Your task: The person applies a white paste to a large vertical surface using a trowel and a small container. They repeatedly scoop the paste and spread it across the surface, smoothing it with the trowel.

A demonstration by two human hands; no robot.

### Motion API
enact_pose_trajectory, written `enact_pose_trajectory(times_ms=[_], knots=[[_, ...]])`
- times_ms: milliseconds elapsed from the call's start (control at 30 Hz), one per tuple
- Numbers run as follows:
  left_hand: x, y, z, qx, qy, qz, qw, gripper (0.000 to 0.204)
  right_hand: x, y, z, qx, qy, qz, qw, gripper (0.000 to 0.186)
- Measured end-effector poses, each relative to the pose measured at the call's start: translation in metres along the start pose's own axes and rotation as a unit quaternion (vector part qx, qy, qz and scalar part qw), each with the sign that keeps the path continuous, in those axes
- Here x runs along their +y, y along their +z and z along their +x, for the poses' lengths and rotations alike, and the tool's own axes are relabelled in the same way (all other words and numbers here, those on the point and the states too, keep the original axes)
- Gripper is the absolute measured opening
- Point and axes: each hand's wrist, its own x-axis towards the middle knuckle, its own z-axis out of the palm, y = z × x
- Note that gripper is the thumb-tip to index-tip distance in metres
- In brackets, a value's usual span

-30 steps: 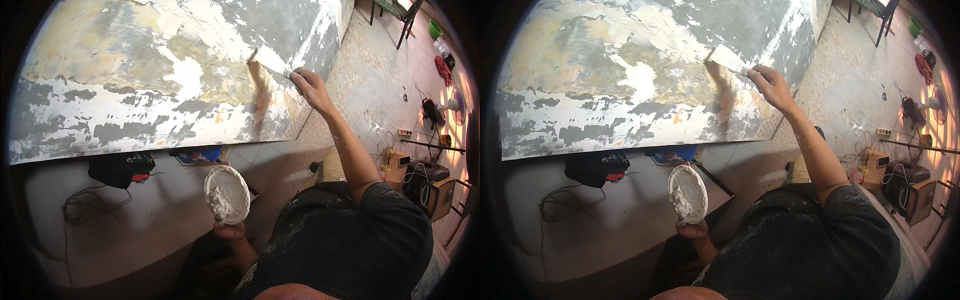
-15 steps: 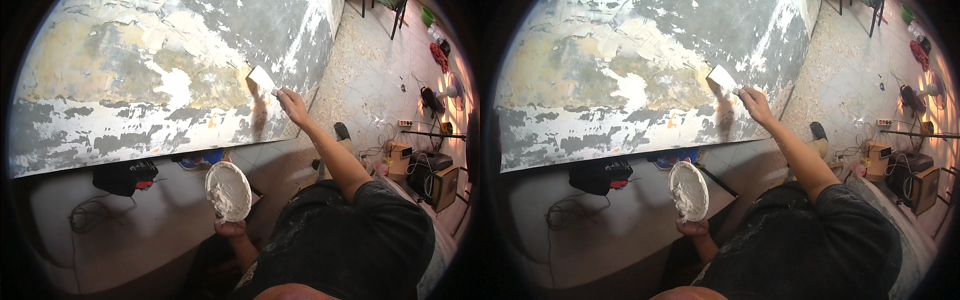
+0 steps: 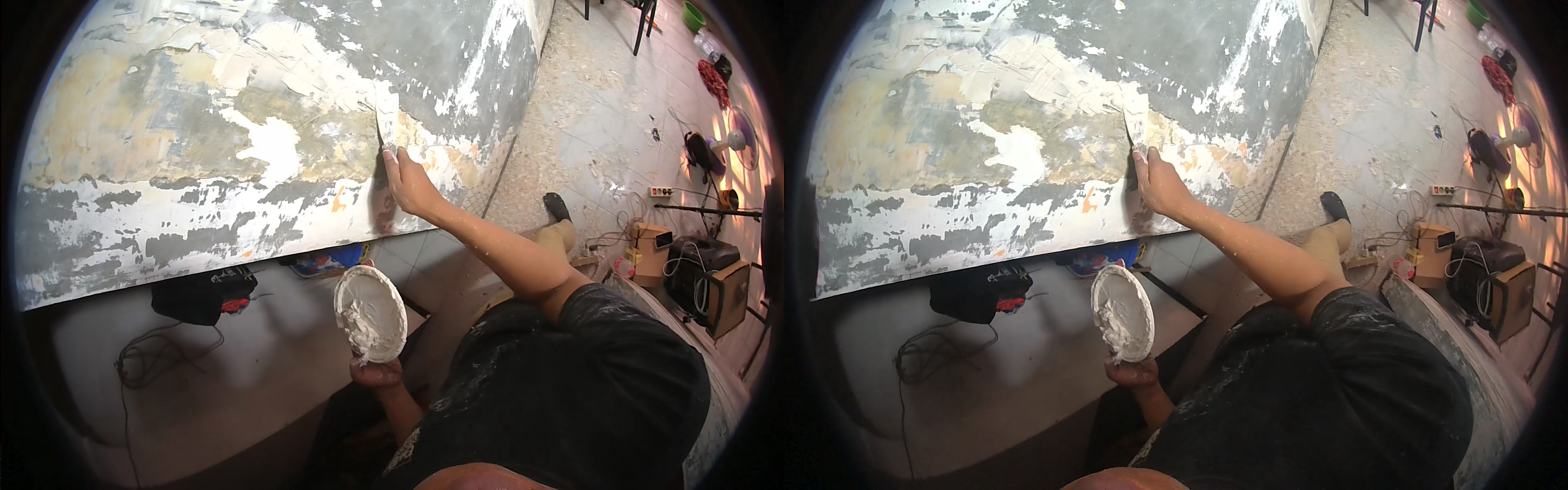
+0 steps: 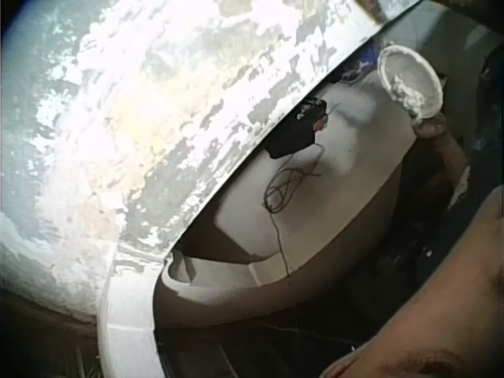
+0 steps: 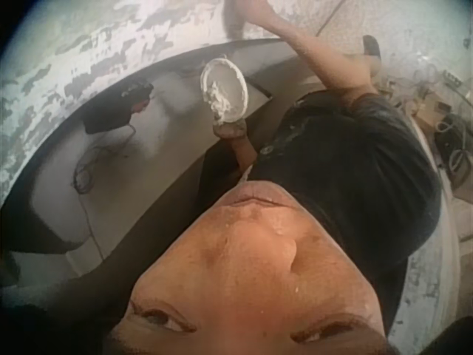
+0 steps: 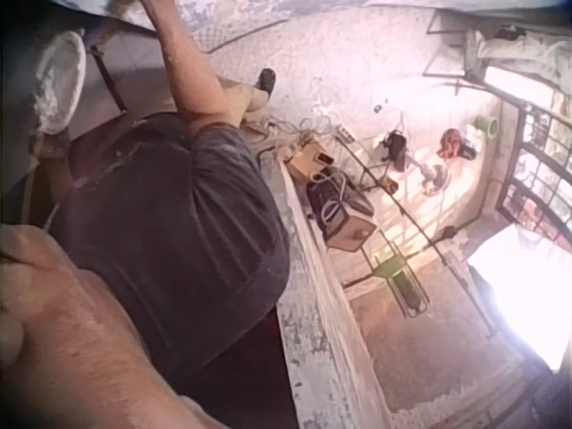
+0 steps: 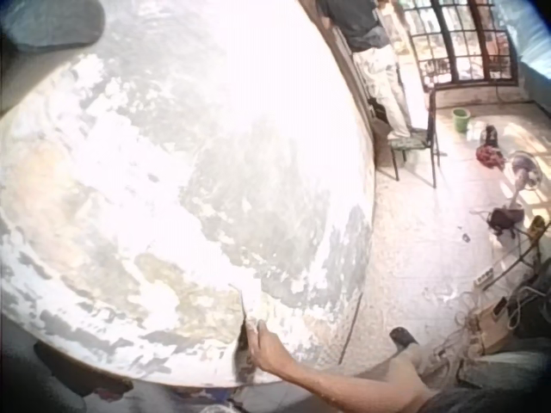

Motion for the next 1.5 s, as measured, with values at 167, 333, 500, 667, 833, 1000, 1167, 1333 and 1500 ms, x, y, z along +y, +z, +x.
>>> enact_pose_trajectory(times_ms=[167,333,500,667,833,1000,1167,1333,1500], knots=[[-0.002,0.005,0.013,0.038,0.016,0.046,0.998,0.062,0.023,-0.030,-0.031,-0.038,0.016,0.038,0.998,0.044],[-0.015,0.026,0.027,0.036,0.025,0.038,0.998,0.062,0.022,-0.059,-0.046,0.073,0.007,0.051,0.996,0.029],[-0.006,-0.014,0.012,-0.022,0.244,0.708,0.663,0.065,0.014,-0.037,-0.028,0.192,-0.213,-0.097,0.953,0.051],[-0.007,0.012,0.008,0.003,-0.030,-0.085,0.996,0.069,0.004,0.035,-0.017,0.181,-0.210,-0.103,0.955,0.074],[-0.001,-0.021,-0.013,0.087,0.100,0.365,0.922,0.072,-0.004,0.054,-0.026,0.119,-0.191,-0.070,0.972,0.079],[-0.002,-0.038,-0.008,0.180,0.268,0.480,0.816,0.060,0.010,0.006,-0.076,-0.006,-0.171,-0.108,0.979,0.076],[-0.014,-0.016,0.019,-0.055,0.475,0.721,0.501,0.050,0.022,-0.053,-0.090,0.024,-0.130,-0.056,0.990,0.066],[-0.020,-0.010,0.019,-0.054,0.420,0.724,0.544,0.055,-0.022,-0.082,-0.061,0.077,-0.229,-0.083,0.967,0.045],[-0.019,-0.019,0.003,-0.102,0.208,0.507,0.830,0.071,-0.067,-0.077,-0.029,0.098,-0.276,-0.135,0.947,0.027]])
